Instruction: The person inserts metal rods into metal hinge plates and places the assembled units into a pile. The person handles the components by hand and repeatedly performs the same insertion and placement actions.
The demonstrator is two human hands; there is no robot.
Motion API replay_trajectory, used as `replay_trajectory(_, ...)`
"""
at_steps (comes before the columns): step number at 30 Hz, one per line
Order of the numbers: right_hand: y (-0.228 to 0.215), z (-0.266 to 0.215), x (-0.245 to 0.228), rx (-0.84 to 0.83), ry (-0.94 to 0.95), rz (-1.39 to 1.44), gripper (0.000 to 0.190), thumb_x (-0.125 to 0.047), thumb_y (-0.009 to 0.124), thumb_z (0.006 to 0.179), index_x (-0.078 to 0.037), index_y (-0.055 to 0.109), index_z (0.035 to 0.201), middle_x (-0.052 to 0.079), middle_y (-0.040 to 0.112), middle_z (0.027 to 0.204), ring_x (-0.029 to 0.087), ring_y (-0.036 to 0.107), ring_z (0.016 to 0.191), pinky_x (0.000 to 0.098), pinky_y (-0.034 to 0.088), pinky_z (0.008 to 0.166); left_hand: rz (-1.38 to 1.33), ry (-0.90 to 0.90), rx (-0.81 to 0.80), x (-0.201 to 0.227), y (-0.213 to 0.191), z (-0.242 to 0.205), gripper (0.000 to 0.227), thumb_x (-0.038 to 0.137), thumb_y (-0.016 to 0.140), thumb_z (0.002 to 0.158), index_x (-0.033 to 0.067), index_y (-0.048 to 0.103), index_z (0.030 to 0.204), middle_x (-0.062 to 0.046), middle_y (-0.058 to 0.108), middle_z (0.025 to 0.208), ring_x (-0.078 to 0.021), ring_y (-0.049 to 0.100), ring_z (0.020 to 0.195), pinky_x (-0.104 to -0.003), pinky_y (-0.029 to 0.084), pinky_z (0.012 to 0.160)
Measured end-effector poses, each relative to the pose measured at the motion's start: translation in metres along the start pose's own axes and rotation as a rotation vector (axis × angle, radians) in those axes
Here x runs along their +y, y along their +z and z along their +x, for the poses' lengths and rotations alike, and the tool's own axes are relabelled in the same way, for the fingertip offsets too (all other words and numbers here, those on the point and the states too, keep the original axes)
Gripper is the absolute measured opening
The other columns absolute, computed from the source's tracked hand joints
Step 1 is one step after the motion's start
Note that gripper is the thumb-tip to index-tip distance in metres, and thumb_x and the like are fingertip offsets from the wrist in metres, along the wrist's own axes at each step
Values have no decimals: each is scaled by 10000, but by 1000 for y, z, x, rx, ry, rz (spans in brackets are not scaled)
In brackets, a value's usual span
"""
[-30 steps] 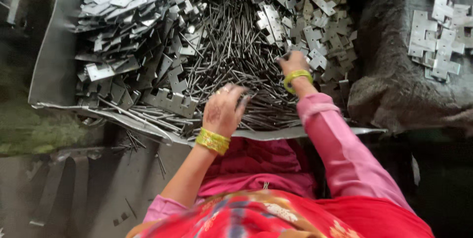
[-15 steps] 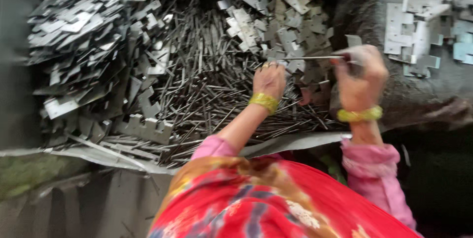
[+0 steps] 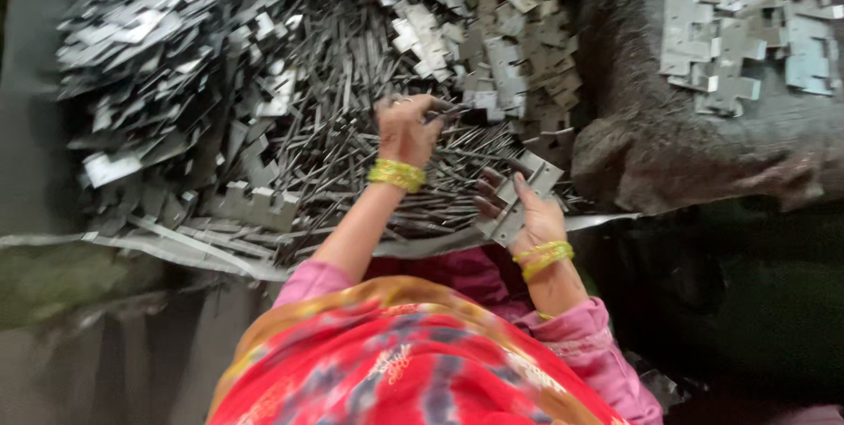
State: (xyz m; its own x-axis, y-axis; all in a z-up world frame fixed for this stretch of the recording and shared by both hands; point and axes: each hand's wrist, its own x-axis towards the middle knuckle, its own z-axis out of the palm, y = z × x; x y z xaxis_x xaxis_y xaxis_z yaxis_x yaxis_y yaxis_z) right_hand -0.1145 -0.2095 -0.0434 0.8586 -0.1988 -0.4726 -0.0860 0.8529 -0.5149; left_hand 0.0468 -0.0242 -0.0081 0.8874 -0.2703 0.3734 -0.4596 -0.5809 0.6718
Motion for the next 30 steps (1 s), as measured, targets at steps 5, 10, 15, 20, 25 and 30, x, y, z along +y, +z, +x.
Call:
replay_trajectory(5, 41, -16, 33, -182, 110, -170, 334, -73, 613, 1002, -30, 561, 1329, 210, 690, 1206, 342, 720, 1007, 493, 603, 881, -62, -79, 43, 53, -121, -54, 202, 181, 815, 857, 138, 784, 1052, -47, 790, 929, -199, 747, 857, -438, 431, 931)
replay_trajectory(10, 79, -52, 55, -116, 400, -111, 652, -555, 482, 932, -55, 554, 1343, 140, 699, 1199, 280, 732, 1010, 441, 592, 911, -379, -380, -137, 83, -129, -93, 266, 248, 800, 784, 146, 808, 1030, -39, 796, 963, -211, 692, 913, -470, 448, 915)
replay_trajectory(15, 79, -60, 89, -320, 241, -140, 386, -207, 618, 1051, -27, 546, 1384, 116, 646, 1283, 231, 663, 1108, 408, 551, 993, -54, -190, 296, 59, -109, -160, 461, 277, 808, 813, 64, 693, 1205, -174, 700, 1092, -338, 599, 1060, -454, 467, 934)
replay_trajectory(20, 100, -81, 123, -445, 113, -305, 331, -115, 649, 1007, -54, 568, 1322, 144, 679, 1356, 224, 650, 1110, 368, 538, 969, -1187, -609, 47, 52, -129, -218, 287, 220, 748, 951, 67, 715, 1191, -110, 782, 1065, -256, 716, 991, -428, 532, 916)
replay_trajectory(25, 144, -96, 90, -679, -1317, -1490, 558, -41, 778, 736, 88, 605, 1250, 264, 638, 1262, 375, 615, 1144, 444, 490, 963, -160, -388, -252, 18, -196, -232, 243, 240, 670, 908, 96, 733, 1093, -119, 750, 1010, -290, 718, 952, -404, 558, 824)
replay_trajectory(30, 138, -89, 59, -832, -190, -1664, 306, -65, 781, 733, -35, 758, 1036, 61, 803, 937, 131, 747, 853, 300, 598, 775, -179, -161, -411, 0, -196, -192, 291, 266, 633, 925, 62, 707, 1119, -146, 739, 1056, -332, 705, 998, -424, 555, 861)
